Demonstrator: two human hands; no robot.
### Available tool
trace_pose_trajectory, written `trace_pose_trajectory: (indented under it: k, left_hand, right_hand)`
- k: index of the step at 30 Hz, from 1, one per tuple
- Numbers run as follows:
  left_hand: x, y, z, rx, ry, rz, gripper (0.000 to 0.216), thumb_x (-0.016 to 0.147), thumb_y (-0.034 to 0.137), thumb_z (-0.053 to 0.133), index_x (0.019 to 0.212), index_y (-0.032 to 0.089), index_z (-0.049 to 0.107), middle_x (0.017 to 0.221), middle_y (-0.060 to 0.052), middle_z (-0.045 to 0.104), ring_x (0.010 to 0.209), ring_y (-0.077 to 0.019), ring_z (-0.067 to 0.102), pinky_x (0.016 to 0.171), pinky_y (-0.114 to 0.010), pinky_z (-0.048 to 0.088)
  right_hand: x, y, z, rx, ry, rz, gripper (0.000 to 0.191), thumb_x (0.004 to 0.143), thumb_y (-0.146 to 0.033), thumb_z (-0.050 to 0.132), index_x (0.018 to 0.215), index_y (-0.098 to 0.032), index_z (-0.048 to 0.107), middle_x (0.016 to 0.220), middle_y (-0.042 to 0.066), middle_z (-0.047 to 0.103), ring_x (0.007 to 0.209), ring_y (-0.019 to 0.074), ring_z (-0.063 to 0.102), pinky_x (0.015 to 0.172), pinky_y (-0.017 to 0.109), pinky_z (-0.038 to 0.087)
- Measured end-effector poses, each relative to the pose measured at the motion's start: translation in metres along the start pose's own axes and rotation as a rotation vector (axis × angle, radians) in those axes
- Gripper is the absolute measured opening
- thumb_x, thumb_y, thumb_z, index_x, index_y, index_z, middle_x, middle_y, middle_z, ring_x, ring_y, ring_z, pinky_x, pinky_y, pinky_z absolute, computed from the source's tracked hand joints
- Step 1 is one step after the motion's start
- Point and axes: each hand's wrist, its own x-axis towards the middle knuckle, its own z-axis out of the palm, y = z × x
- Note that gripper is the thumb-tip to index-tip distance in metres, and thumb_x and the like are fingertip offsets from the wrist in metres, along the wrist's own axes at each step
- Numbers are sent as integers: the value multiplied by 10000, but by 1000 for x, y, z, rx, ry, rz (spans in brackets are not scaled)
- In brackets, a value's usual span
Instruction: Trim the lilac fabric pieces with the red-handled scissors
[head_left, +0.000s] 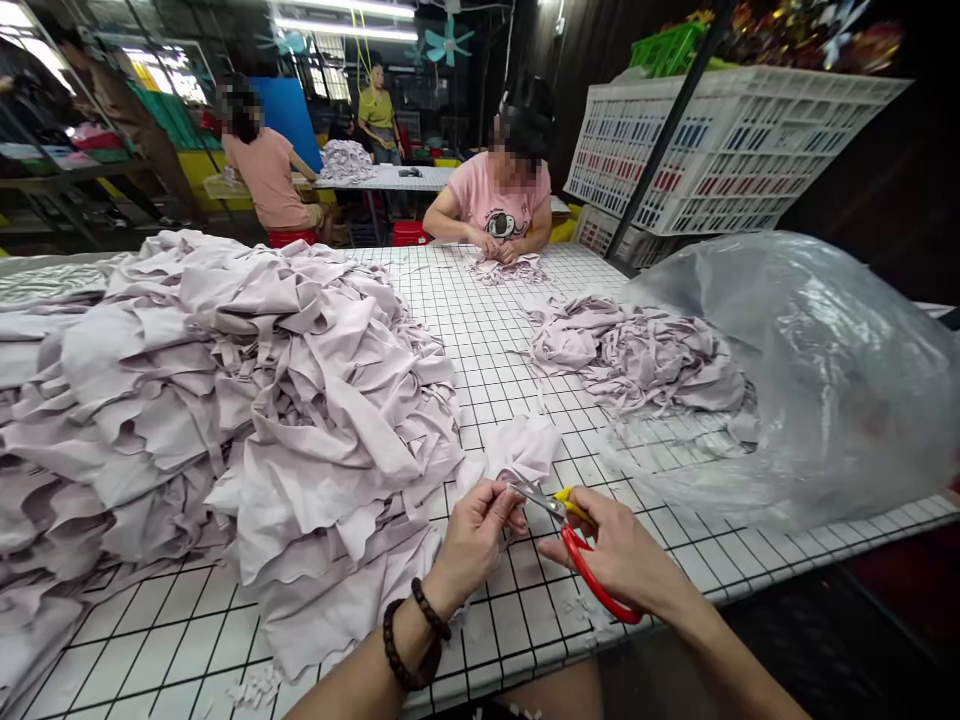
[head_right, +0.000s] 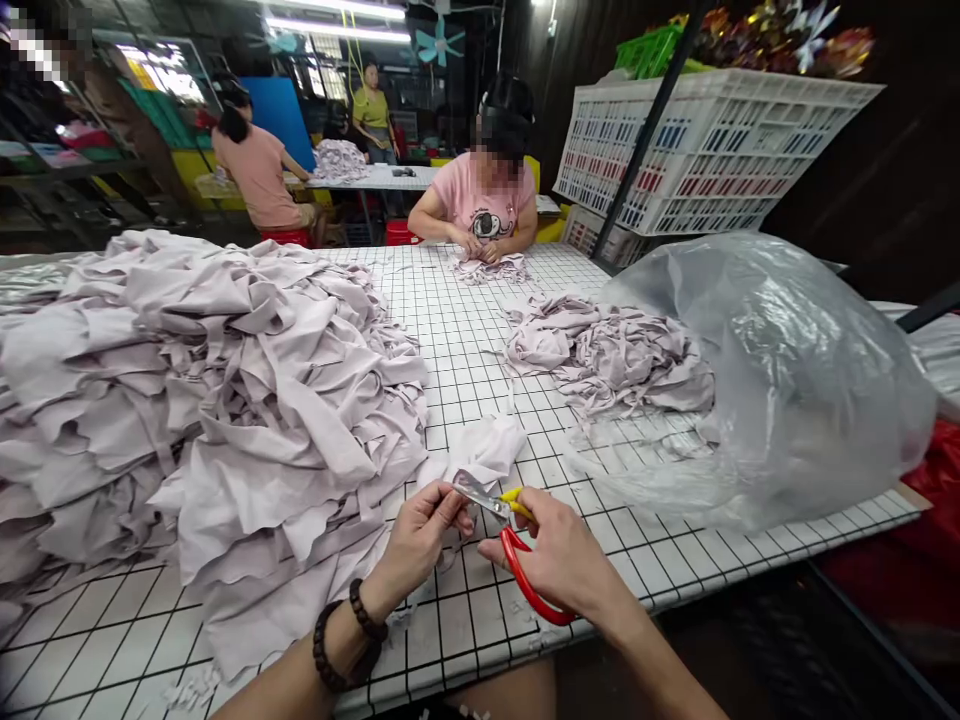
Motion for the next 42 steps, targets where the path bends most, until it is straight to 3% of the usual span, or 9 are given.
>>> trace_pose_trajectory:
  k: [6,12,27,38,40,42]
  left_hand:
    - [-3,-1,0,157,-22,43,253,894,403,540,899,167,633,707,-17,599,662,-159,587,682,-272,476]
    - [-4,-3,-2,236,-40,78,239,922,383,490,854,183,601,733,-14,573,678,-156,576,682,-264,463]
    - [-4,-8,-4,285,-93,125,274,948,378,442,837,161,567,732,-7,554,653,-134,557,643,-255,457]
    - [-3,-11,-2,323,-93,79,296,955,379,417,852,153,578,718,-12,570,619,-134,573,636,-266,466]
    - [-8,-5,0,404,-93,101,307,953,370,419,845,154,609,813,-54,613,730,-165,615,710,-296,486]
    - [-19,10,-2,536,-119,159,280,929,369,476,857,167,657,1049,-115,625,1016,-234,600,863,-347,473]
  right_hand:
    - [0,-4,7,-186,31,20,280,708,-417,668,733,-237,455,768,8,600,692,185,532,592,278,372]
    - [2,-6,10,-213,44,-11,247,713,-399,657,759,-240,474,803,20,615,721,195,547,596,278,366]
    - [-5,-6,14,-339,114,-46,326,757,-499,648,709,-225,477,696,-14,590,615,152,504,540,253,297]
    - [-3,6,17,-421,83,-62,387,797,-546,565,620,-219,457,586,4,600,535,163,505,521,263,275]
    - [-2,8,14,-373,39,-30,399,786,-547,571,597,-221,441,571,2,594,535,166,509,523,262,298]
    - [-1,13,9,-287,-23,41,394,773,-546,577,594,-225,434,563,-6,586,544,172,526,524,255,332]
